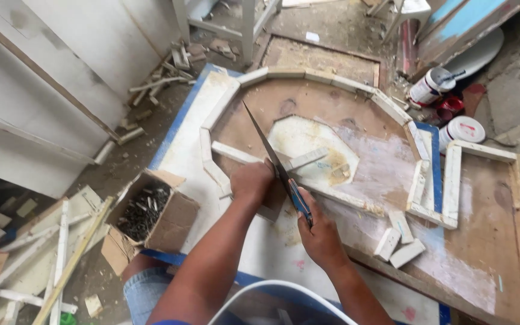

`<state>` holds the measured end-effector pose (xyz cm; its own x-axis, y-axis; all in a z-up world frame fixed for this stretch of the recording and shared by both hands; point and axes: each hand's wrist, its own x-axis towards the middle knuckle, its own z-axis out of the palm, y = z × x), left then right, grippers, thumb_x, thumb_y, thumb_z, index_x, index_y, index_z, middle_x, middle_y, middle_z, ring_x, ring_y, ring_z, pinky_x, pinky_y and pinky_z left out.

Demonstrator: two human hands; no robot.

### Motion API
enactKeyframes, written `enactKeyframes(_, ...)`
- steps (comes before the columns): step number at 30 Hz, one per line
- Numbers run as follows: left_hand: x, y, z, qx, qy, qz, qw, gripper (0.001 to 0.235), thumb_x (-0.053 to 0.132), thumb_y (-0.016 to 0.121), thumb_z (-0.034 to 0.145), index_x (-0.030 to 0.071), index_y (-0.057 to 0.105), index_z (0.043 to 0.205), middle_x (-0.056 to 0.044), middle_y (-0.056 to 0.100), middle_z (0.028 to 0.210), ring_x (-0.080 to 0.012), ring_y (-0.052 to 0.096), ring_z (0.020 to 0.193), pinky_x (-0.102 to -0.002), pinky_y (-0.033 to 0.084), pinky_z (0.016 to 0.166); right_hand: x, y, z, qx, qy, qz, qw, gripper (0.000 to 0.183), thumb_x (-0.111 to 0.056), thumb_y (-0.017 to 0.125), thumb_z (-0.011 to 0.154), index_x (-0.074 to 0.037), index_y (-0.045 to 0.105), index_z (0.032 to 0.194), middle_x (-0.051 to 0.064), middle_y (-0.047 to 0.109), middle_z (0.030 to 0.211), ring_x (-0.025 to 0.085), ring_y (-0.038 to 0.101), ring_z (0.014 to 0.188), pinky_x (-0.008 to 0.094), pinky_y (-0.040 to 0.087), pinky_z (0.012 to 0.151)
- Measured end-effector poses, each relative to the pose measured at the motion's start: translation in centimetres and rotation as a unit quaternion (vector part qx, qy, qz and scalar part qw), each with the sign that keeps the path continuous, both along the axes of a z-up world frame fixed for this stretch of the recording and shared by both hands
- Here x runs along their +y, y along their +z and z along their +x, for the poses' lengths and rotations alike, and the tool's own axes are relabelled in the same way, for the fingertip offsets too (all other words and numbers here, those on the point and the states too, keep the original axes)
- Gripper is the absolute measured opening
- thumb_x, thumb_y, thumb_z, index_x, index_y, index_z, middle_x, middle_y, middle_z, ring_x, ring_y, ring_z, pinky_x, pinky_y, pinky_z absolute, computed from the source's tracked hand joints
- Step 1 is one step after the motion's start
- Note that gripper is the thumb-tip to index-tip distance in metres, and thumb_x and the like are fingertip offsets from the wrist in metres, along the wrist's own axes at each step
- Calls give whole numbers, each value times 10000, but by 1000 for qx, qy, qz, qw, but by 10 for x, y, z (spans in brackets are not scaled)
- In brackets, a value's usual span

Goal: The person uses a hand saw to cut a wooden strip and then uses the tool to scrape and position wooden pieces on a circular template.

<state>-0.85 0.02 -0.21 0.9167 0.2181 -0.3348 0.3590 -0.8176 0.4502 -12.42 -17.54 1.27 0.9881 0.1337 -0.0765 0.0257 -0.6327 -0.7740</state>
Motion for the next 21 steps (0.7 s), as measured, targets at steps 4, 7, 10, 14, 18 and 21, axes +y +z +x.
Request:
enactKeyframes(4, -2, -10, 6, 19, 5, -4, 1000, 667, 448, 214, 1023, 101, 780, 1082, -173, 753, 1070, -445, 695, 1026, -519, 535, 871, -32, 5, -64, 92, -8, -19, 995, 601, -240, 491, 1021, -322, 353, 1600, 78, 623, 714, 148, 492, 489, 340, 425, 478)
enactKeyframes(7, -1, -7, 3, 16, -9, 2, 1000, 658, 408, 214, 1015, 83, 786, 996, -162, 762, 994, -426, 703, 958, -499, 541, 812, -70, -29, -119, 62, -37, -90, 993, 598, -321, 557, 963, -360, 429, 1546, 36, 687, 678, 177, 595, 461, 326, 459, 503)
enactKeyframes(10, -1, -7, 3, 2, -10, 10, 1000, 640, 383, 229, 1014, 106, 800, 934, -157, 760, 900, -444, 706, 870, -505, 547, 756, -111, -61, -159, 246, -162, -227, 928, 621, -508, 548, 908, -620, 388, 1498, -258, 723, 1315, 150, 831, 996, 274, 673, 939)
enactKeyframes(14, 1, -8, 4, 10, -6, -3, 1000, 670, 391, 216, 1027, 92, 806, 922, -160, 765, 933, -419, 702, 918, -490, 537, 827, -115, -50, -154, 271, -130, -77, 951, 703, -463, 570, 880, -459, 389, 1560, -127, 772, 1144, 120, 842, 875, 260, 604, 840)
enactKeyframes(18, -1, -10, 4, -1, -24, 23, 999, 645, 361, 217, 1032, 142, 811, 908, -124, 765, 861, -391, 717, 850, -468, 545, 767, -56, 21, -96, 197, -103, -115, 968, 623, -364, 571, 936, -470, 465, 1541, 88, 690, 690, 156, 621, 580, 243, 476, 676)
enactKeyframes(21, -1, -4, 1, 29, -13, 1, 1000, 708, 446, 168, 1027, 149, 810, 1019, -138, 765, 1011, -415, 697, 1004, -485, 528, 867, -15, 8, -42, 88, -19, -16, 996, 574, -258, 491, 1006, -323, 400, 1570, 73, 727, 901, 170, 526, 530, 342, 464, 565)
